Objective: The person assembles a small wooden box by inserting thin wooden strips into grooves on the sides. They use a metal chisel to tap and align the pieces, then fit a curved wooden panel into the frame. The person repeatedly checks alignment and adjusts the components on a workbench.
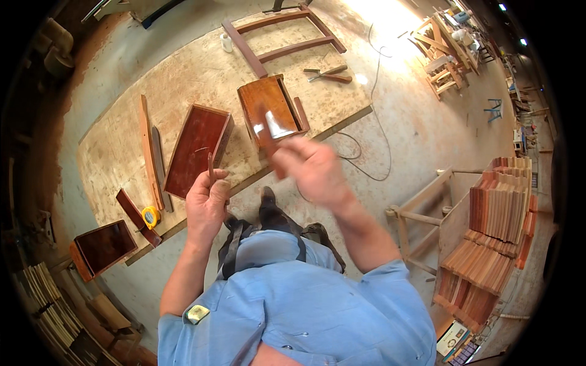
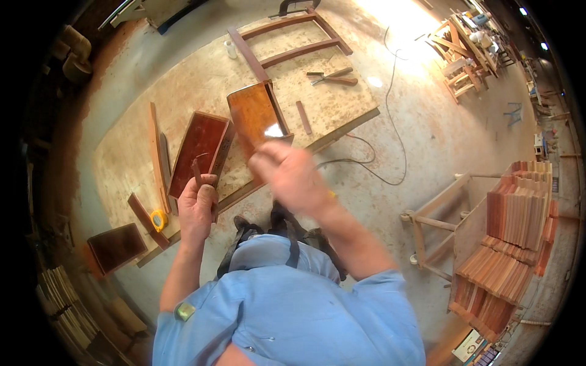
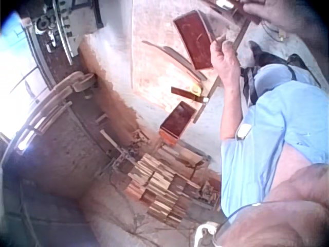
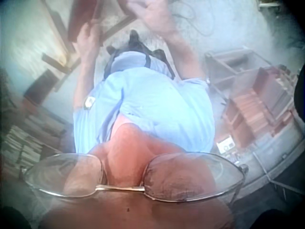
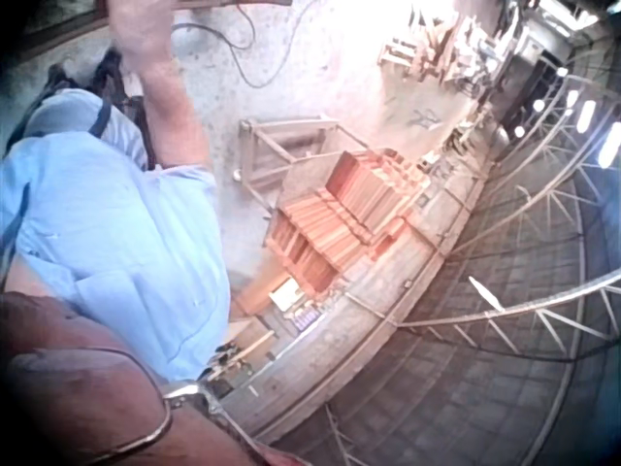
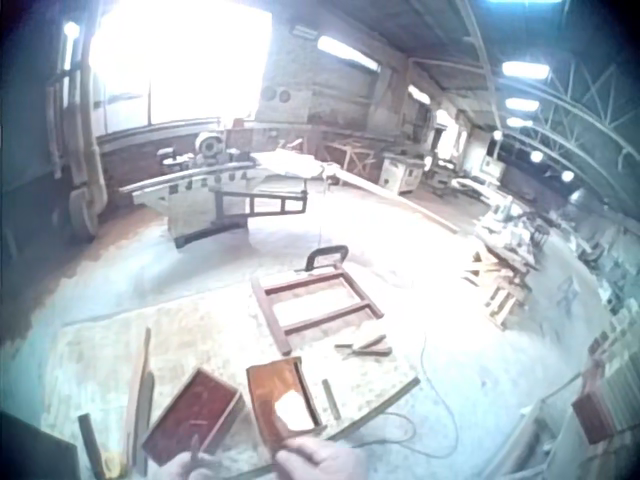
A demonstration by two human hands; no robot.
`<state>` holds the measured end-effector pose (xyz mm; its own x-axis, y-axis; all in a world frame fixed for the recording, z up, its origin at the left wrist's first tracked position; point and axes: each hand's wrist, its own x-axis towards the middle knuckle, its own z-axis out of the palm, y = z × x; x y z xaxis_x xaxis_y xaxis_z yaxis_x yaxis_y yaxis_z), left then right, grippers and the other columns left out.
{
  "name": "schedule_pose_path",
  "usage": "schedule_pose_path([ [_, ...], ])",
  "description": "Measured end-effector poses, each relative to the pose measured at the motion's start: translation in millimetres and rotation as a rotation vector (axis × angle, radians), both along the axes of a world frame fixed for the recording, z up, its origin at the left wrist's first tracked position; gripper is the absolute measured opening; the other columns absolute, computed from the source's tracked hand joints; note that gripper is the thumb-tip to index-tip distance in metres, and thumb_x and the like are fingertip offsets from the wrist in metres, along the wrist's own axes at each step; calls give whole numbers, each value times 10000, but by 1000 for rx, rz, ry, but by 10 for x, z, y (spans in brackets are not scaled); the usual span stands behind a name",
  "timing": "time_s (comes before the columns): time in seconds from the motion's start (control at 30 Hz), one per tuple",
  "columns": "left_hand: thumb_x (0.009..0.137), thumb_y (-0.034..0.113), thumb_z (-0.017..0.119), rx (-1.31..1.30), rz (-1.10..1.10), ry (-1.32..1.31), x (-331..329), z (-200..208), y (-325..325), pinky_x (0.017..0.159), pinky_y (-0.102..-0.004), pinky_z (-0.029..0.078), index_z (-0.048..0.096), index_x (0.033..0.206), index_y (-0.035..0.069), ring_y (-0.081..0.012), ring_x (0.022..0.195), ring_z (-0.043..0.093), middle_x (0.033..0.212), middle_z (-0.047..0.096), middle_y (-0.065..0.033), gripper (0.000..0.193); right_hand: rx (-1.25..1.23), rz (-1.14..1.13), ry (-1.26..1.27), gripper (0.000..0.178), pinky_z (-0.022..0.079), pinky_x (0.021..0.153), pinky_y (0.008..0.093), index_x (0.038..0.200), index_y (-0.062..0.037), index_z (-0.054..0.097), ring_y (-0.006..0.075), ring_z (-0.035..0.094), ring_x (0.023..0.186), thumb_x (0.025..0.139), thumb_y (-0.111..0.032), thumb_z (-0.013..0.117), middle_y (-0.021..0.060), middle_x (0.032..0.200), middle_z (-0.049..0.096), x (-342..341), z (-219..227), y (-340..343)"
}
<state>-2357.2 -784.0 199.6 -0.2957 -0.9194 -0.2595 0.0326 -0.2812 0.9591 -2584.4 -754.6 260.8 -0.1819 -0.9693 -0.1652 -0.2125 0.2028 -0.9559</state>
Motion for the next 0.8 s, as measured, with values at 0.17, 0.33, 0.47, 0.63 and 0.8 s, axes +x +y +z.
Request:
schedule_pose_path([
  [0.17, 1072, 365, 468, 193, 100, 0, 6, -274, 31, 392, -222, 297, 613, 1145, 28, -55, 440, 365, 683, 502, 0, 374, 42, -267, 16, 209, 464, 611, 246, 1005, -6, 726, 85, 590, 659, 951, -190, 644, 23, 740, 679, -929, -191, -353],
  [0.33, 1069, 303, 447, 343, 188, -9, 202, -539, 149, 379, -237, 322, 601, 1128, 10, -77, 430, 385, 696, 517, -22, 336, 65, -337, -205, 222, 413, 560, 223, 990, 23, 711, 48, 529, 620, 958, -186, 641, 2, 743, 650, -1075, -201, -440],
  [0.47, 1058, 242, 483, 363, 240, -35, 231, -840, 191, 420, -252, 378, 579, 1100, 13, -88, 490, 455, 721, 545, -25, 252, 62, -225, -218, 213, 416, 549, 227, 993, 30, 704, 54, 535, 600, 957, -171, 643, 13, 735, 650, -1001, -276, -516],
  [0.63, 1048, 168, 499, 356, 199, -104, 120, -1110, 139, 493, -262, 423, 568, 1097, 26, -107, 562, 511, 744, 575, -26, 164, 66, -218, -248, 205, 424, 547, 229, 997, 24, 690, 63, 542, 592, 958, -172, 640, 21, 739, 655, -1021, -262, -586],
  [0.8, 1023, 189, 541, 196, 18, -380, 35, -1461, -40, 586, -292, 486, 629, 1092, 0, -137, 639, 588, 788, 645, -64, 220, 94, -243, -278, 180, 388, 481, 216, 961, 1, 666, 50, 509, 545, 970, -174, 624, 26, 734, 649, -1119, -301, -563],
])
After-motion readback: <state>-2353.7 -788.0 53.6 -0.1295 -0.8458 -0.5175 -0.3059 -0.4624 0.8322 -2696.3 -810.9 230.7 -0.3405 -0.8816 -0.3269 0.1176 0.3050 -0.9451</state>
